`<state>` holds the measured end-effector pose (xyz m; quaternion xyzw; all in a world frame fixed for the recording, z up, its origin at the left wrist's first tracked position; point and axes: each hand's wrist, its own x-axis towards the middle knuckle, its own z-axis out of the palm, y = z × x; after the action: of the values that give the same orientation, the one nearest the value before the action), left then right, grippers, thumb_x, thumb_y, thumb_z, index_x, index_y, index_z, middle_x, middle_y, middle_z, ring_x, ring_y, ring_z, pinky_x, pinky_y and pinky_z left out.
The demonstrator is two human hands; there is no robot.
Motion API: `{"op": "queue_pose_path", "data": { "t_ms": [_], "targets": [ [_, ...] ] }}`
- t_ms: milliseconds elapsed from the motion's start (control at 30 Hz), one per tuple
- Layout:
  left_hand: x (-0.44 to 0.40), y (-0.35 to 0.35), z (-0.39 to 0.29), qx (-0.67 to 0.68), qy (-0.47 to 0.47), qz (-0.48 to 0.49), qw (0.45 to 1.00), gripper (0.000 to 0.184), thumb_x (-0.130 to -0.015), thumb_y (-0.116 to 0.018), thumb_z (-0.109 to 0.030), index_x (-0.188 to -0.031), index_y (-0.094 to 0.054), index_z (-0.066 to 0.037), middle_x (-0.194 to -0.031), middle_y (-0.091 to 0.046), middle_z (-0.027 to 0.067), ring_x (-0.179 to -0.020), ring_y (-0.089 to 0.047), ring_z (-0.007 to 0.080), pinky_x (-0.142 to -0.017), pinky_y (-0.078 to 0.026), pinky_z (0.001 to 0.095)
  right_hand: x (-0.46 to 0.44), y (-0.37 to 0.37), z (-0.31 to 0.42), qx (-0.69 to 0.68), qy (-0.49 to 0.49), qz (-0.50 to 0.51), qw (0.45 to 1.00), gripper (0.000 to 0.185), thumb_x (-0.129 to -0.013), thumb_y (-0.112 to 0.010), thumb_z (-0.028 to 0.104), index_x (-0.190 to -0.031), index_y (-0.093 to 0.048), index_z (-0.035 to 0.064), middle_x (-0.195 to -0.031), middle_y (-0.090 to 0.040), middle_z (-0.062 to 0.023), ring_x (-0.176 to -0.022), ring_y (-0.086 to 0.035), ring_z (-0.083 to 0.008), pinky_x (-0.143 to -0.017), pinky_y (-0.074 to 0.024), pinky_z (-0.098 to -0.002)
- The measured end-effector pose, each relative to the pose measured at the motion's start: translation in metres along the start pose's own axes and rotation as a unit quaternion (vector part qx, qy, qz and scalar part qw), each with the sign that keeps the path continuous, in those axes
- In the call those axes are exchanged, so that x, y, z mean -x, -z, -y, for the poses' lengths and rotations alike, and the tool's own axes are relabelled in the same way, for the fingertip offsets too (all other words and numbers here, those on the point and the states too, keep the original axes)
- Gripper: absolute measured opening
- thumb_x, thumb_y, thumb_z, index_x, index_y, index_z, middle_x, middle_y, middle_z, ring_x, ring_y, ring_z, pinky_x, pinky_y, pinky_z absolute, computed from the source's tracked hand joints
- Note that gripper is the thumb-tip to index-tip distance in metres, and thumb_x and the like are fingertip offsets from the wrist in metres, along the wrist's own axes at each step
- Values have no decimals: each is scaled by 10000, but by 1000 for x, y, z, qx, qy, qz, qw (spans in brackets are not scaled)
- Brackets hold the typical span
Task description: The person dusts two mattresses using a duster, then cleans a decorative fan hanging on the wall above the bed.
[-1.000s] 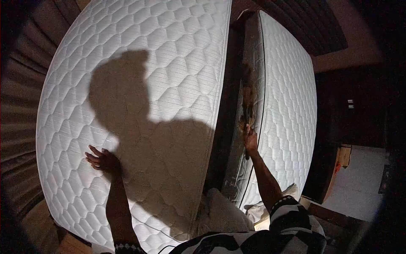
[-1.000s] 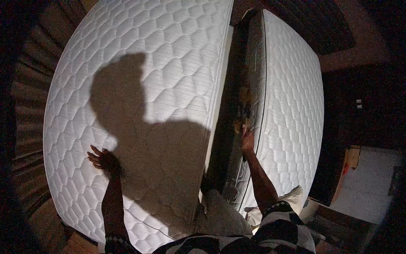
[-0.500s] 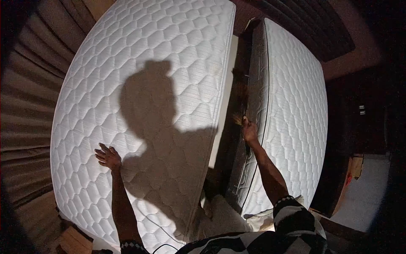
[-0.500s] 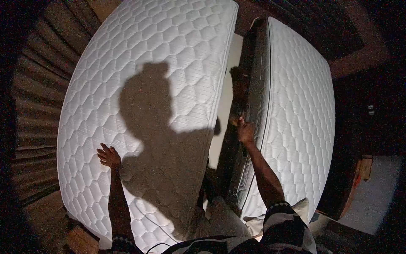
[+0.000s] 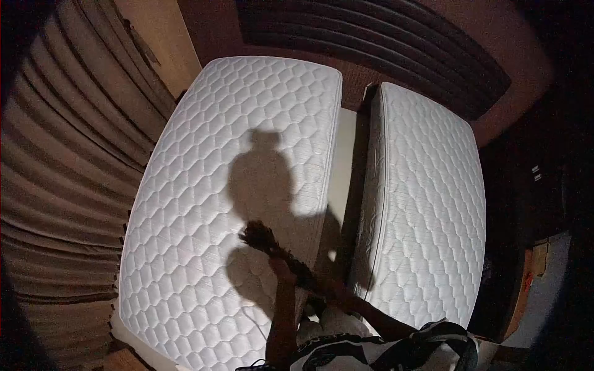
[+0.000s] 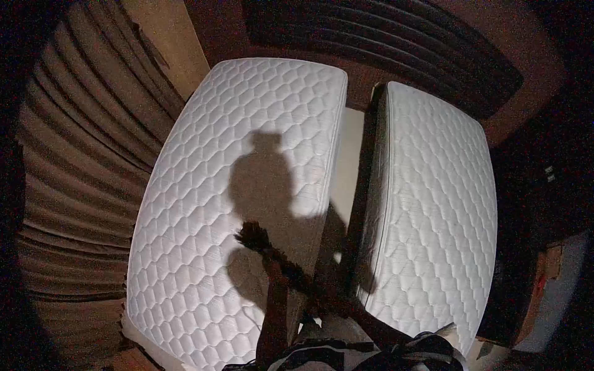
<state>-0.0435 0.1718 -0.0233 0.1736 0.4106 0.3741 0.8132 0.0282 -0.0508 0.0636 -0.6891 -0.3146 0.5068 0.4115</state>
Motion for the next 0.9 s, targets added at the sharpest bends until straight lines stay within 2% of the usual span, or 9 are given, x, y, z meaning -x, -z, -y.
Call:
{"op": "queue_pose_path", "data": {
  "t_ms": [67, 133, 233, 333, 400, 533, 633, 833, 900],
  "targets": [
    [-1, -25, -1, -42, 6, -57, 997, 289, -892, -425, -321, -917, -551, -62, -796, -541, 41, -666, -498, 153, -574, -432, 282, 17, 23, 28, -9, 3, -44, 999, 344, -806, -559, 270, -1054, -524, 35, -981, -571, -142, -972, -531, -271, -835, -425, -405],
    [-36, 1, 33, 165, 70, 220, 959, 302, -866, -475, -402, -866, -519, -102, -712, -501, -4, -615, -459, 134, -607, -406, 312, 30, 27, 40, 115, 70, -85, 987, 338, -796, -573, 287, -1021, -536, 38, -925, -577, -129, -908, -543, -252, -777, -440, -394],
    [28, -79, -9, -11, 69, 56, 996, 192, -875, -466, -233, -750, -476, -88, -757, -529, 42, -608, -494, 180, -543, -430, 309, 43, 21, 47, 382, 214, -166, 884, 329, -778, -597, 324, -956, -555, 50, -799, -583, -94, -743, -566, -208, -635, -468, -358],
    [60, -122, -37, 15, 101, 72, 992, 301, -860, -476, -408, -704, -443, -153, -569, -408, -11, -452, -381, 135, -406, -355, 293, 35, 15, 65, -221, 6, 15, 975, 317, -803, -568, 348, -939, -555, 62, -732, -558, -49, -616, -521, -160, -548, -427, -287],
    [56, -118, -42, 0, 88, 47, 995, 294, -864, -472, -386, -687, -446, -154, -552, -405, -13, -427, -387, 143, -383, -363, 303, 40, 13, 79, -593, -138, 136, 781, 314, -819, -549, 364, -928, -555, 69, -687, -541, -18, -531, -491, -128, -490, -400, -241],
    [53, -114, -57, 101, 121, 169, 973, 278, -874, -462, -364, -692, -451, -154, -550, -406, -14, -429, -387, 139, -375, -346, 298, 62, 17, 125, -404, -154, 68, 899, 322, -839, -525, 364, -909, -551, 50, -661, -536, -5, -462, -465, -128, -453, -401, -255],
    [65, -129, -73, 84, 90, 169, 978, 258, -888, -443, -329, -702, -450, -149, -563, -401, -14, -446, -376, 134, -387, -335, 293, 77, 11, 118, 11, 182, -114, 976, 336, -855, -503, 365, -906, -548, 36, -666, -539, -10, -435, -443, -119, -430, -399, -271],
    [26, -107, -36, 58, 27, 187, 980, 65, -854, -455, -137, -841, -476, -77, -676, -447, 29, -553, -420, 166, -532, -395, 303, 98, 6, 120, -25, 15, -100, 995, 368, -872, -466, 386, -945, -544, 33, -715, -534, 8, -487, -458, -85, -430, -413, -278],
    [82, -143, -67, 169, 179, 267, 932, 210, -900, -396, -298, -753, -437, -153, -587, -386, -28, -445, -353, 120, -383, -312, 277, 86, 19, 97, -540, -99, 135, 825, 388, -883, -440, 396, -970, -543, 32, -712, -522, 17, -507, -459, -75, -452, -416, -257]
  ]
}}
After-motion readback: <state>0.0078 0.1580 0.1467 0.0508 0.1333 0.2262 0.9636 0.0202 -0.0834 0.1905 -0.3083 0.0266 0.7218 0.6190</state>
